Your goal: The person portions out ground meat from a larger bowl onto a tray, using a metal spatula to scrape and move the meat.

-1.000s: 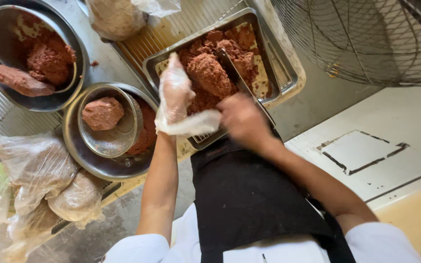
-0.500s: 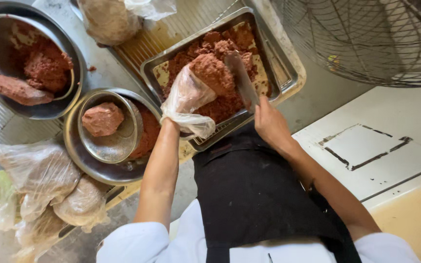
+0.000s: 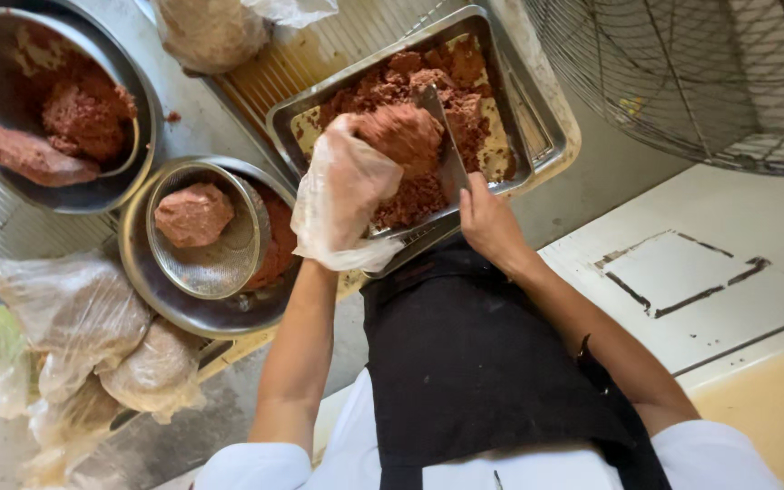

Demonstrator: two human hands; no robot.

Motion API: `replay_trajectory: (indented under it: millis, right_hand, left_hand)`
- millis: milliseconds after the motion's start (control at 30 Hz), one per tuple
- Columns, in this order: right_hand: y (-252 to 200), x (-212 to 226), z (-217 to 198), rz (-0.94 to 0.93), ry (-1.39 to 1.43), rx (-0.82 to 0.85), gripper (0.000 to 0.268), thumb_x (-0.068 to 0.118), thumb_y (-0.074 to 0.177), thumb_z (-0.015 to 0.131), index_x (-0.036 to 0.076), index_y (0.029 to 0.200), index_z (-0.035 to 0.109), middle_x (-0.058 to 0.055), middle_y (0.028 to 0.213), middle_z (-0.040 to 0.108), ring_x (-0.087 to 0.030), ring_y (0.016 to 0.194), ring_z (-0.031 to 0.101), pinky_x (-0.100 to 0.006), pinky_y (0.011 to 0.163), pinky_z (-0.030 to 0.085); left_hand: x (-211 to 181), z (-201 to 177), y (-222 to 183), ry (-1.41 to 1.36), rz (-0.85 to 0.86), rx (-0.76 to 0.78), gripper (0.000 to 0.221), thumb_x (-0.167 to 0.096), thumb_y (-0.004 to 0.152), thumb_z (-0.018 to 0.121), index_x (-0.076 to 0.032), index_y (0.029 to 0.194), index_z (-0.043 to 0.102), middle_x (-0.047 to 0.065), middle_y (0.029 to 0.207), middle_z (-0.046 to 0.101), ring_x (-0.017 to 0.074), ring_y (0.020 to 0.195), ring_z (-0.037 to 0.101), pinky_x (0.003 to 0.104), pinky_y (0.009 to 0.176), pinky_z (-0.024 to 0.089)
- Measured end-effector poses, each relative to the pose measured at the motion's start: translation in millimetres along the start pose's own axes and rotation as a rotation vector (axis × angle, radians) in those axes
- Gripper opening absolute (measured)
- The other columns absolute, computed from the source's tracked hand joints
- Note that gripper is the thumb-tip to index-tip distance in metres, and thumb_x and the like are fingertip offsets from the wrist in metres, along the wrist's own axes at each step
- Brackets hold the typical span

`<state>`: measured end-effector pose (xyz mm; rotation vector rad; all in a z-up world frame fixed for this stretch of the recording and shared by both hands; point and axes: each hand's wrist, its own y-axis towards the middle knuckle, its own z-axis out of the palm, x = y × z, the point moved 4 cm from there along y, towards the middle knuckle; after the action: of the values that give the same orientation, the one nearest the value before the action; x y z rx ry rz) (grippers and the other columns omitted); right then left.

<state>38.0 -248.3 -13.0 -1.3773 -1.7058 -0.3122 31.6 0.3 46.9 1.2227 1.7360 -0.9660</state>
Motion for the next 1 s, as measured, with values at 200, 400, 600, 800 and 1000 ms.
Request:
replay_trajectory:
  millis: [200, 400, 600, 800, 1000]
  right_hand:
    - [-5.7, 26.0, -37.5, -0.132, -0.148, -0.101, 0.018, 0.016, 0.107, 0.052, 0.005, 0.121, 0.052, -0.028, 0.080, 0.066, -0.052, 0.073, 0.063, -0.062, 0.063, 0.047]
    - [-8.6, 34.5, -16.5, -0.134, -0.102, -0.112, 0.025, 0.015, 0.103, 0.052, 0.002, 0.124, 0.050, -0.022, 0.073, 0.067, -0.044, 0.058, 0.065, -0.056, 0.051, 0.048]
    - [34.0, -6.0, 35.4, -0.018, -0.333, 0.043, 0.030, 0.016, 0.100, 0.051, 0.001, 0.125, 0.046, -0.025, 0.072, 0.068, -0.048, 0.063, 0.066, -0.059, 0.055, 0.050]
    - [8.2, 19.4, -15.6, -0.032, -0.126, 0.008, 0.015, 0.017, 0.107, 0.051, 0.004, 0.107, 0.044, -0.026, 0.069, 0.066, -0.049, 0.063, 0.064, -0.060, 0.055, 0.049]
    - [24.8, 26.0, 30.7, -0.110, -0.090, 0.006, 0.022, 0.015, 0.100, 0.051, 0.000, 0.113, 0.043, -0.026, 0.064, 0.063, -0.047, 0.060, 0.066, -0.058, 0.050, 0.049]
  left_hand:
    - [-11.1, 23.2, 9.4, 0.097, 0.033, -0.043, 0.070, -0.010, 0.090, 0.072, 0.011, 0.143, 0.031, 0.023, 0.113, 0.060, 0.0376, 0.111, 0.060, 0.048, 0.109, 0.044]
    - [-11.5, 27.4, -7.4, 0.159, 0.028, -0.088, 0.065, -0.010, 0.090, 0.072, 0.010, 0.139, 0.034, 0.023, 0.112, 0.061, 0.0370, 0.108, 0.060, 0.047, 0.105, 0.046]
    - [-10.7, 29.4, -21.3, 0.173, 0.011, -0.103, 0.061, -0.011, 0.090, 0.072, 0.009, 0.136, 0.037, 0.022, 0.111, 0.061, 0.0365, 0.106, 0.061, 0.047, 0.102, 0.047]
    - [-8.5, 31.7, -26.8, 0.170, 0.007, -0.119, 0.057, -0.011, 0.090, 0.072, 0.008, 0.133, 0.039, 0.022, 0.109, 0.061, 0.0360, 0.103, 0.061, 0.046, 0.098, 0.048]
    - [-9.7, 32.3, -21.0, 0.164, 0.012, -0.132, 0.053, -0.011, 0.090, 0.071, 0.007, 0.130, 0.042, 0.022, 0.108, 0.061, 0.0355, 0.101, 0.061, 0.046, 0.095, 0.049]
